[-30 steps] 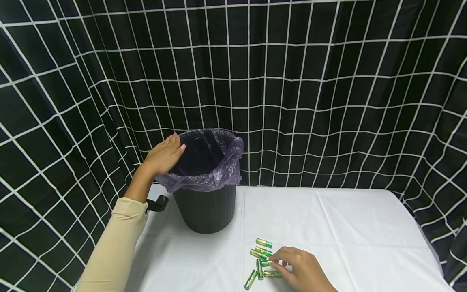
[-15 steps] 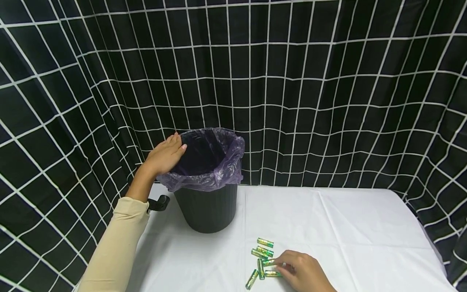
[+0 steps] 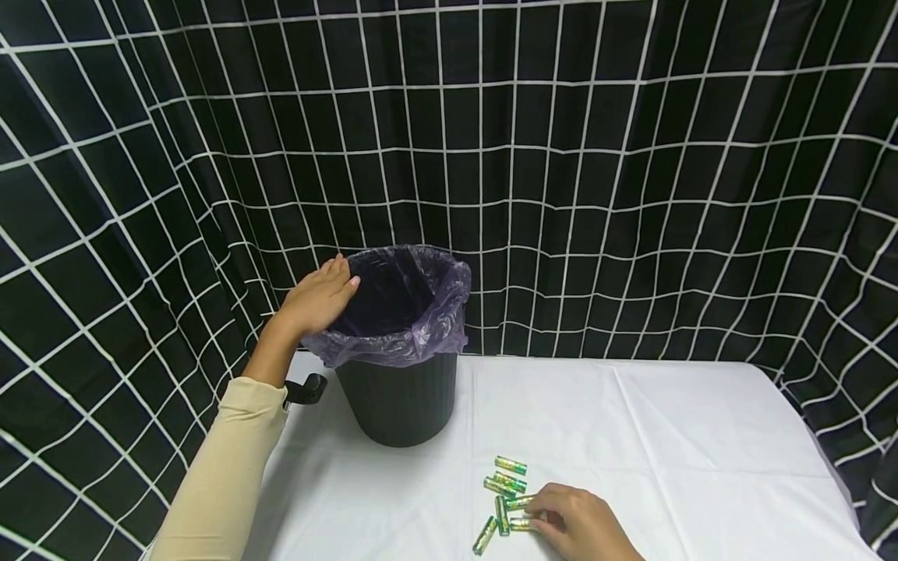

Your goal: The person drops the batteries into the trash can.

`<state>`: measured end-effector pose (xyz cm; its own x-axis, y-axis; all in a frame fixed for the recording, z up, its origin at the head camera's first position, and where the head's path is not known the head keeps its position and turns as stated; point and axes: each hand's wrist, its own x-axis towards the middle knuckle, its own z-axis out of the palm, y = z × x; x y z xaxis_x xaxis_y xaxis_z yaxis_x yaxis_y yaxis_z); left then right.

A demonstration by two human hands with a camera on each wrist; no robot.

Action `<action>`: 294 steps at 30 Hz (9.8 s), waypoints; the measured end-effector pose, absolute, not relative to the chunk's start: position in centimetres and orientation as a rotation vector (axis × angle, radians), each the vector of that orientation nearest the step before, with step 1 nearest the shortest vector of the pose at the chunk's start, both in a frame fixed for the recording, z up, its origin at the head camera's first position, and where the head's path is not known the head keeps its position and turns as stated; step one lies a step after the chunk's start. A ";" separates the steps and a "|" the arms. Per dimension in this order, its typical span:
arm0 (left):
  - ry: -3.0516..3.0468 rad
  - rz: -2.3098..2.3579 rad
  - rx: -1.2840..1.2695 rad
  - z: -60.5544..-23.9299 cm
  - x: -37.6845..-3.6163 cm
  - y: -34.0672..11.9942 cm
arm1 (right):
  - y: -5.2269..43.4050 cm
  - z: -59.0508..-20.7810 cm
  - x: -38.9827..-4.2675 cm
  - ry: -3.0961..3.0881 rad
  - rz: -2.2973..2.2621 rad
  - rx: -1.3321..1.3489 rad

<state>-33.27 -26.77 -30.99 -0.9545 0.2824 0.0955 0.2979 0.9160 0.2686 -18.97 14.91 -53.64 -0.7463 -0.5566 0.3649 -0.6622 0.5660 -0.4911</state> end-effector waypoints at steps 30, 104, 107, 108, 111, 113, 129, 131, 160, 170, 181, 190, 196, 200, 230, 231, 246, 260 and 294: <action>-3.050 -0.429 -0.434 -30.8 -33.3 -26.7 | 14.7 -52.4 -18.6 -2.935 0.925 0.984; -3.028 -0.427 -0.463 -30.9 -33.4 -26.7 | 14.6 -51.1 -18.4 -2.909 0.921 1.091; -3.029 -0.433 -0.464 -30.9 -33.3 -26.7 | 14.2 -50.8 -18.2 -2.859 0.919 1.122; -3.029 -0.431 -0.462 -31.0 -33.3 -26.7 | 14.1 -50.7 -18.1 -2.835 0.919 1.133; -3.034 -0.428 -0.456 -31.1 -33.3 -26.6 | 13.7 -50.3 -18.0 -2.731 0.898 1.189; -3.036 -0.430 -0.456 -31.1 -33.4 -26.5 | 13.5 -50.1 -17.9 -2.652 0.873 1.234; -3.039 -0.430 -0.449 -30.9 -33.3 -26.6 | 12.0 -46.7 -18.5 -2.261 0.701 1.322; -3.036 -0.431 -0.450 -30.9 -33.3 -26.6 | 11.9 -46.1 -18.8 -2.247 0.681 1.329; -3.038 -0.387 -0.456 -30.9 -33.4 -26.4 | 10.0 -38.4 -21.6 -2.167 0.570 1.296; -3.038 -0.383 -0.451 -30.9 -33.5 -26.7 | 8.5 -35.0 -22.9 -2.113 0.514 1.305; -3.025 -0.378 -0.442 -30.8 -33.2 -26.4 | 7.2 -32.2 -24.0 -2.136 0.464 1.318; -3.029 -0.394 -0.439 -30.8 -33.2 -26.4 | 6.1 -30.4 -25.0 -2.103 0.510 1.356; -3.033 -0.409 -0.429 -30.7 -33.1 -26.5 | 5.1 -29.2 -25.6 -2.091 0.488 1.363; -3.031 -0.402 -0.428 -30.7 -33.1 -26.6 | 4.6 -28.6 -26.2 -2.109 0.471 1.359; -3.034 -0.437 -0.434 -31.0 -33.6 -26.7 | 1.6 -26.4 -31.2 -2.299 0.347 1.295; -3.034 -0.437 -0.434 -31.0 -33.6 -26.8 | 1.5 -26.5 -31.4 -2.300 0.350 1.295; -3.024 -0.404 -0.445 -30.9 -33.5 -26.7 | 0.6 -26.9 -33.0 -2.332 0.387 1.281; -3.033 -0.388 -0.443 -31.0 -33.5 -26.7 | -0.1 -28.3 -33.6 -2.293 0.354 1.290; -3.035 -0.383 -0.432 -31.0 -33.4 -26.6 | 6.0 -30.1 -30.2 -2.121 0.440 1.268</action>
